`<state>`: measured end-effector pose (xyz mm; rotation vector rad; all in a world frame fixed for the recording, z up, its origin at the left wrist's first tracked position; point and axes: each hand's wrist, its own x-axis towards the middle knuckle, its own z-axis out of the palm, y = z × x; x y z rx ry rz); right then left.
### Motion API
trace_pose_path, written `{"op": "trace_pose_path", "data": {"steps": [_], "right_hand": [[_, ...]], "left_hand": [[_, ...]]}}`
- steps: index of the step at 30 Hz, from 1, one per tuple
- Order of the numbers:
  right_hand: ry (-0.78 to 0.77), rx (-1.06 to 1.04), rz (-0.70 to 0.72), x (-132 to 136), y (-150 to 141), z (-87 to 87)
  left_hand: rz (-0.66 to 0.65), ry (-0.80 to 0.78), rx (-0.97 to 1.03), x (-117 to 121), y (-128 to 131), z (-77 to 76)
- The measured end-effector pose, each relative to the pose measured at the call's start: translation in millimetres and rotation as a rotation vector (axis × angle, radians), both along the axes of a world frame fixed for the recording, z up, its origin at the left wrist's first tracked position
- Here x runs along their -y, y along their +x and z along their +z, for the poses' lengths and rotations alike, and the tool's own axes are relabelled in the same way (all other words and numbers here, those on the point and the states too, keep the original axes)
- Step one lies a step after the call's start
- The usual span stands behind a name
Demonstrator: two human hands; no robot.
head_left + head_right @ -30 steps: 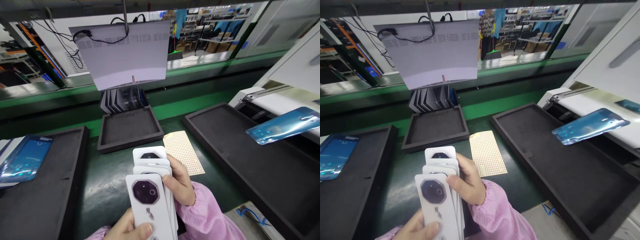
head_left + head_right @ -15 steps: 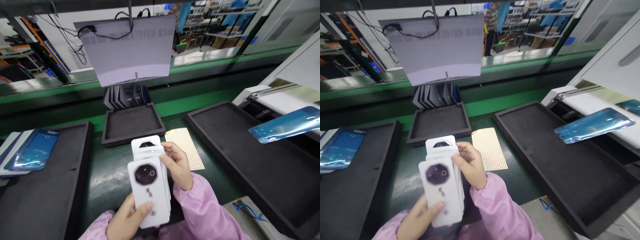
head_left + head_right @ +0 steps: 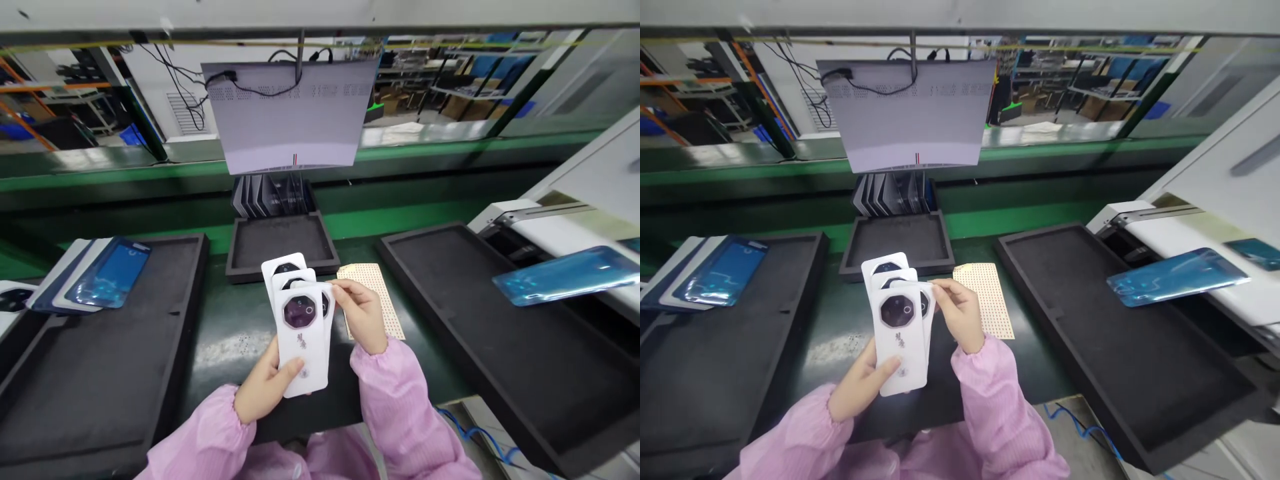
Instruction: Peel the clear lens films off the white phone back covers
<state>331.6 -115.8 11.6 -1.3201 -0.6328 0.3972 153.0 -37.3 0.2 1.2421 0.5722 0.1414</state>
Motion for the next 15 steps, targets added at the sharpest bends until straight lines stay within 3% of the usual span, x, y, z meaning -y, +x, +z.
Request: {"op": "trace_pose_path", "data": {"steps": [4,10,15], "right_hand": [[0.02,-0.097,0.004,0.1,-7.5,5.2],[-0.029,-0.027,-0.078,10.4,-11.9,28.9],[-0.091,-0.022,0.088,10.1,-16.1,45.1]], "left_hand": [[0.021,0.022,0.055,-1.3,-1.5,-1.0],[0.056,0.0,0.106,-5.6,-5.1,-2.4],[0.104,0.078,0.17,-10.9,-9.5,3.7]]}}
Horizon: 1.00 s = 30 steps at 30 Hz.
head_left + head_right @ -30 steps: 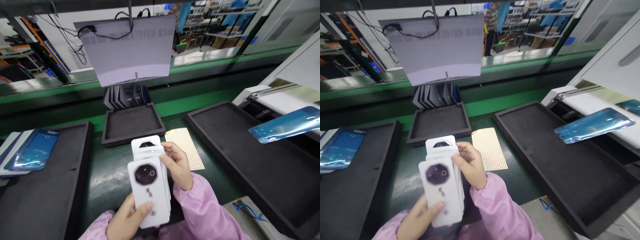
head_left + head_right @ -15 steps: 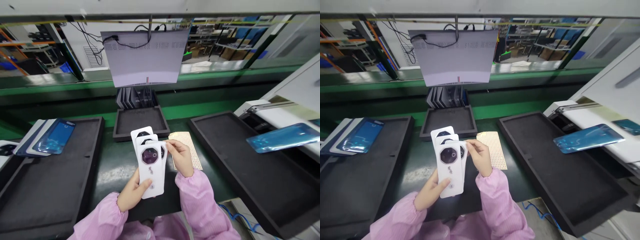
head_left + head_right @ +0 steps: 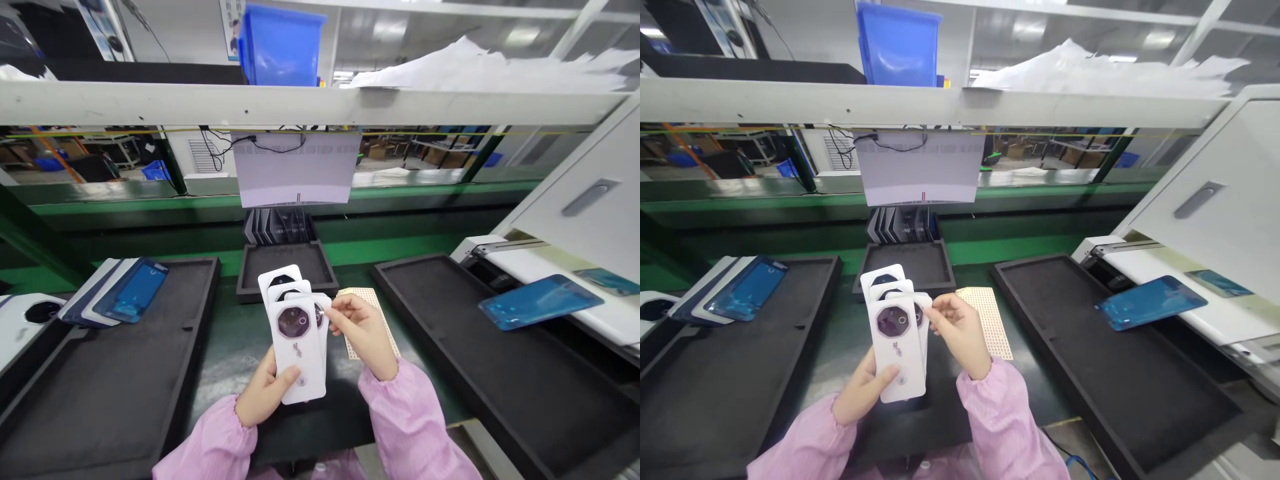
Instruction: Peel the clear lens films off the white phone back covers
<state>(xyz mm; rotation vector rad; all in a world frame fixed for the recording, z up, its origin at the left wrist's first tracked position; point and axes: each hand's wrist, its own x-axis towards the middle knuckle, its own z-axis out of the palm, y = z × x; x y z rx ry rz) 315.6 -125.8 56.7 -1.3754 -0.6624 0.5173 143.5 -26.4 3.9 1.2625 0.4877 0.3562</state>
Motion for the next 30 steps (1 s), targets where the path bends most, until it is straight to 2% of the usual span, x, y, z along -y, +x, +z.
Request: {"op": "trace_pose_path", "data": {"steps": [5,10,14,16,19,22,27,30], "right_hand": [[0.016,0.06,0.088,-5.7,-4.4,15.2],[0.064,0.148,0.094,-12.3,-7.5,30.3],[0.041,0.185,0.11,-13.7,-9.6,44.1],[0.03,0.182,0.184,-13.5,-7.9,51.3],[0.041,0.097,0.377,-13.9,-1.4,58.8],[0.046,-0.045,0.536,-14.5,6.0,59.5],[0.064,-0.238,0.649,-12.8,13.2,51.6],[0.08,-0.283,0.71,-11.8,16.0,48.3]], "left_hand": [[0.059,0.051,0.049,-3.9,-6.0,4.8],[-0.026,0.109,0.069,-4.4,-10.5,2.7],[0.025,0.071,0.104,-3.0,-13.1,5.6],[0.036,0.024,0.123,-5.0,-16.6,9.0],[-0.041,-0.073,0.11,-12.7,-25.6,14.2],[-0.108,-0.133,0.089,-21.5,-34.9,17.0],[-0.152,-0.187,0.036,-25.6,-41.1,18.4],[-0.148,-0.212,0.019,-23.4,-40.8,20.5]]}}
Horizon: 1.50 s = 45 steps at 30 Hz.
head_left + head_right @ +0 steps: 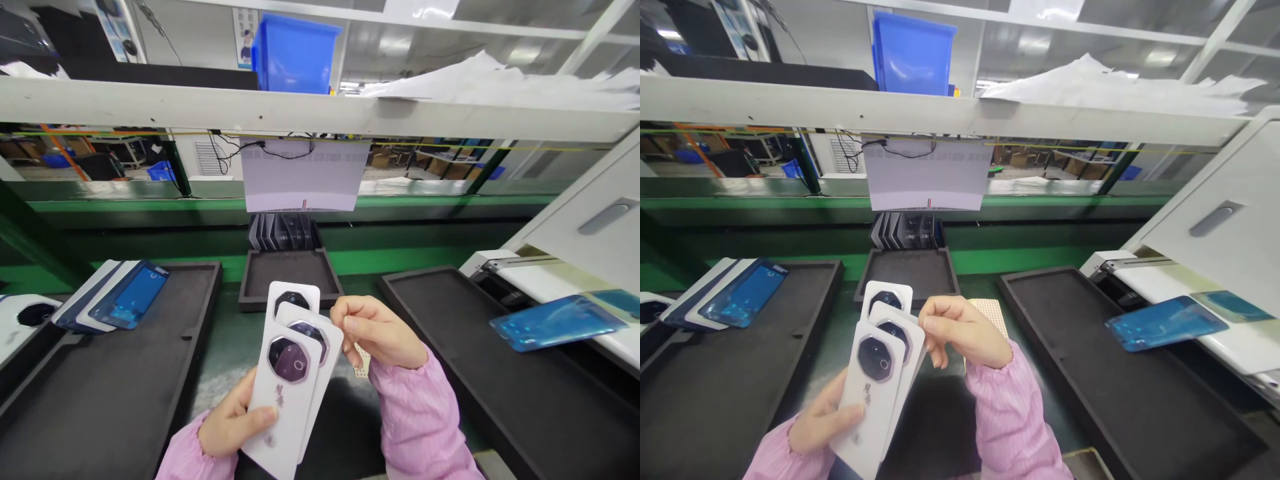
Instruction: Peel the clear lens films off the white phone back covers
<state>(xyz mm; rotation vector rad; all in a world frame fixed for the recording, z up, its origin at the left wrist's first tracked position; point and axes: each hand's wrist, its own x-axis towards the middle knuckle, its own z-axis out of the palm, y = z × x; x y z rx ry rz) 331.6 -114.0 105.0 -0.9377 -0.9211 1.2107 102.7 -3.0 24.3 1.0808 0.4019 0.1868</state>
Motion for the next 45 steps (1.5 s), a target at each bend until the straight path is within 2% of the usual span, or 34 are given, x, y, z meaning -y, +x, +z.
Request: {"op": "trace_pose_path", "data": {"steps": [9,17,21,32,45], "right_hand": [[0.001,-0.039,0.061,-2.0,7.1,-3.1],[0.044,-0.079,0.076,-2.7,11.4,-5.5],[0.042,-0.042,0.056,-3.6,15.0,-5.0],[0.069,0.056,0.001,-2.9,19.3,-4.1],[0.069,0.069,0.008,-0.4,20.2,-6.2]], "left_hand": [[0.049,-0.035,-0.023,6.3,3.3,9.5],[0.097,0.038,-0.057,9.0,1.3,7.5],[0.13,0.137,-0.069,9.0,0.0,2.8],[0.237,0.571,-0.089,6.9,0.2,-7.0],[0.216,0.612,-0.114,6.4,-0.2,-9.8]]}}
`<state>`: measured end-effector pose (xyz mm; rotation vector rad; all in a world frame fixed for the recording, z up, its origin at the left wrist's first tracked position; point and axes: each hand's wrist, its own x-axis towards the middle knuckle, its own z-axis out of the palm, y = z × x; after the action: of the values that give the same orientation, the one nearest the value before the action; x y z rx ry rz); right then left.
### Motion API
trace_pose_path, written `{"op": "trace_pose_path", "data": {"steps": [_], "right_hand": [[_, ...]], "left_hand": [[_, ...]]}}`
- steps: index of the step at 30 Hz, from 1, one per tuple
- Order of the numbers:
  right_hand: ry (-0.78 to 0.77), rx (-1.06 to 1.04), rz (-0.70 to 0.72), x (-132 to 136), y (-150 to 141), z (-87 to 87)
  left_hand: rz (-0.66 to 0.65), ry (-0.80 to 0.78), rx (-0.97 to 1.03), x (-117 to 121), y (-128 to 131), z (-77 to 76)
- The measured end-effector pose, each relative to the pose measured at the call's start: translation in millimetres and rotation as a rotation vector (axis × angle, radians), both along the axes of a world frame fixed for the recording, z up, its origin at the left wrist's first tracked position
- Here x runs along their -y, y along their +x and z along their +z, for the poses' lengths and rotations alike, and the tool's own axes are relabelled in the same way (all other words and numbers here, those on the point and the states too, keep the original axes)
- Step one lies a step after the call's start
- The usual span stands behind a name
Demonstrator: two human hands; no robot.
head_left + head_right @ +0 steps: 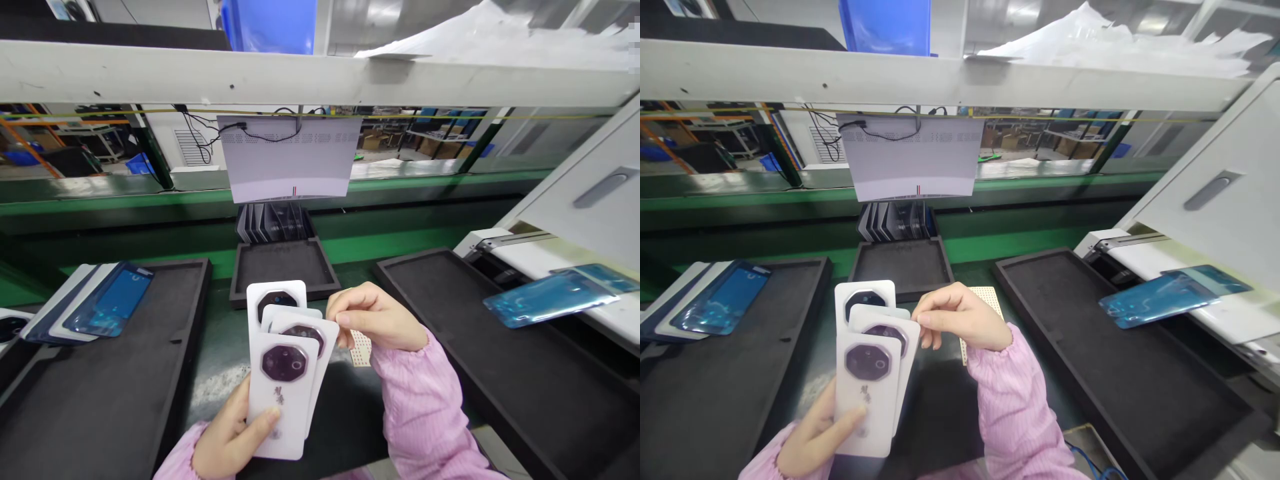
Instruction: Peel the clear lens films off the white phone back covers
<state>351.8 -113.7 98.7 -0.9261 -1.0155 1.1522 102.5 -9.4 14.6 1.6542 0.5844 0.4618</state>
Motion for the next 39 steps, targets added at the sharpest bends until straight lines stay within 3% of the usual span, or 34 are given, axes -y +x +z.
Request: {"op": "trace_pose_path", "data": {"steps": [16,26,39], "right_hand": [[-0.038,-0.021,-0.004,-2.7,-1.1,0.2],[-0.017,-0.001,0.0,-1.5,-0.8,-0.2],[-0.052,0.177,-0.079,3.0,-6.9,9.0]], "left_hand": [[0.028,-0.127,0.023,3.3,2.5,3.5],[0.02,-0.094,0.008,0.5,2.5,2.2],[0.0,-0.09,-0.021,2.5,5.9,3.9]]}}
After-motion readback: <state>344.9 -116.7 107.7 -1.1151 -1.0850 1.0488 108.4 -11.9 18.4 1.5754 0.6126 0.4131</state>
